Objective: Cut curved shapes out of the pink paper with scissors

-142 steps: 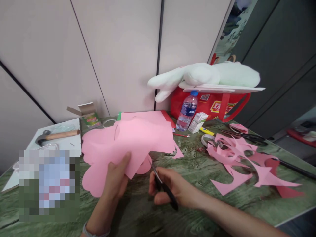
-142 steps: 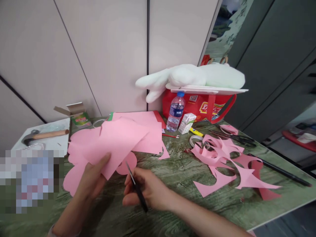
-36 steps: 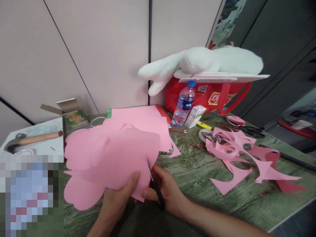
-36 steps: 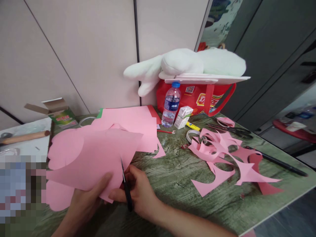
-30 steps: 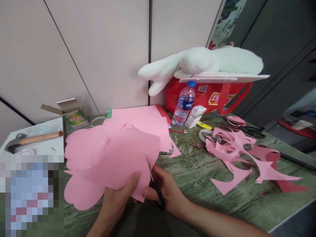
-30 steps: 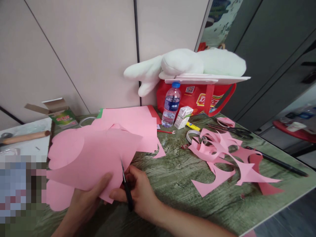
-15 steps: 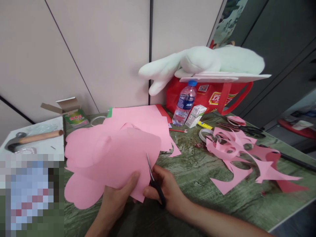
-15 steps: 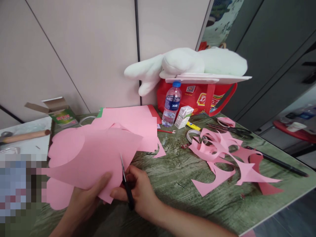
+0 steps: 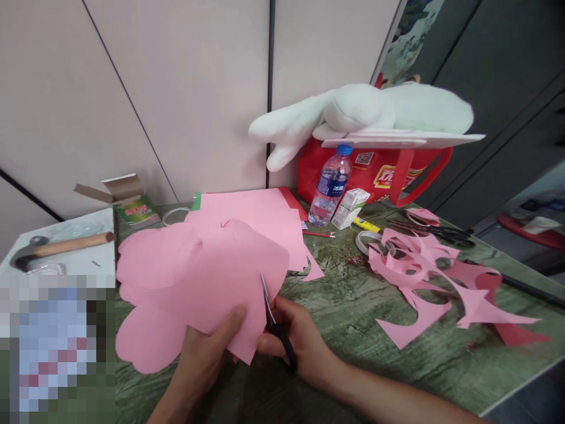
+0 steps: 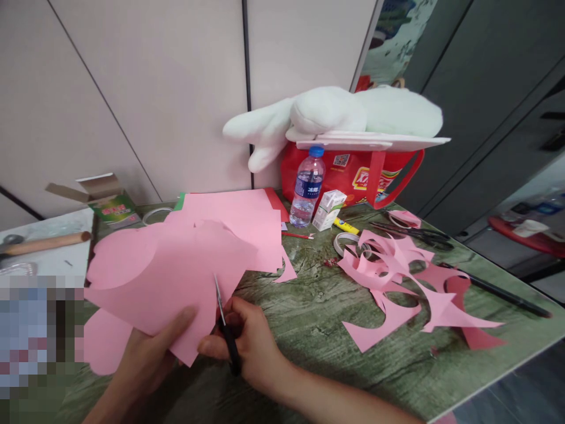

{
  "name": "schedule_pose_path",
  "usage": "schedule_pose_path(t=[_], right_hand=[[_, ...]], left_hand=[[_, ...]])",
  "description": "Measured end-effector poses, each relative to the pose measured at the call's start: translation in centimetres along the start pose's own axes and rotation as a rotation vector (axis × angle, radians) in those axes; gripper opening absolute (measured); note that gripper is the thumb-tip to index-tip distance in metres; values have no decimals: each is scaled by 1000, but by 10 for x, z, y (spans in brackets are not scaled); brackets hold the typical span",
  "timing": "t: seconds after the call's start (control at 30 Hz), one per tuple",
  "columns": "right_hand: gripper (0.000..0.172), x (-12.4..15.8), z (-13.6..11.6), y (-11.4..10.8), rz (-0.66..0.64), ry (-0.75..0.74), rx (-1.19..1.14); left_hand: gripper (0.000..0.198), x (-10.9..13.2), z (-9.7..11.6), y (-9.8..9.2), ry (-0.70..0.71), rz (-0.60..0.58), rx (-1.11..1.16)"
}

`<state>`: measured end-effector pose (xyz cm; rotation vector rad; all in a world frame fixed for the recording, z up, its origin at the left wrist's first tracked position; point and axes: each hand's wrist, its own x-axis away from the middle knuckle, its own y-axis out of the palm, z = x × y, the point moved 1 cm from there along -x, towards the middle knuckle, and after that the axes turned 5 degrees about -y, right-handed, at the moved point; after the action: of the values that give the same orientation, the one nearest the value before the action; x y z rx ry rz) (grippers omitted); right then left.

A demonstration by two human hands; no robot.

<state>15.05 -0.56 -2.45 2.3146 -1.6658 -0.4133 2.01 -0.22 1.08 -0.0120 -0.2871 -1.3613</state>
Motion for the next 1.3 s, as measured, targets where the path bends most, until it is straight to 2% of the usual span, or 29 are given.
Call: schedule_pose_path(t=[0.1,0.37,0.63,0.8,0.97,1.2,1.3], right_hand=[[46,0,0,0,5,-18,-49],[43,1,4,-1,0,-55,-60],[65,-2,-5,2,-60,-80,-202],[58,-2,-7,2,-61,-96,-174],[54,-2,-6,2,-46,-115,-134],[44,-3,-7,4,-48,-94,-110],[44,-2,-6,3,-29,-82,-102]], left_hand=[[29,-1,1,-2,-76,-42,-21],[32,-3,0,-3,-76,0,9],[34,0,3,-3,-7,15,-138],[33,-1,1,-4,-29,-33,-138],[40,-4,-1,-8,-21,6,-123],[37,-4,0,-9,-36,-51,-166],[38,-4,1,-10,-30,-25,-155]])
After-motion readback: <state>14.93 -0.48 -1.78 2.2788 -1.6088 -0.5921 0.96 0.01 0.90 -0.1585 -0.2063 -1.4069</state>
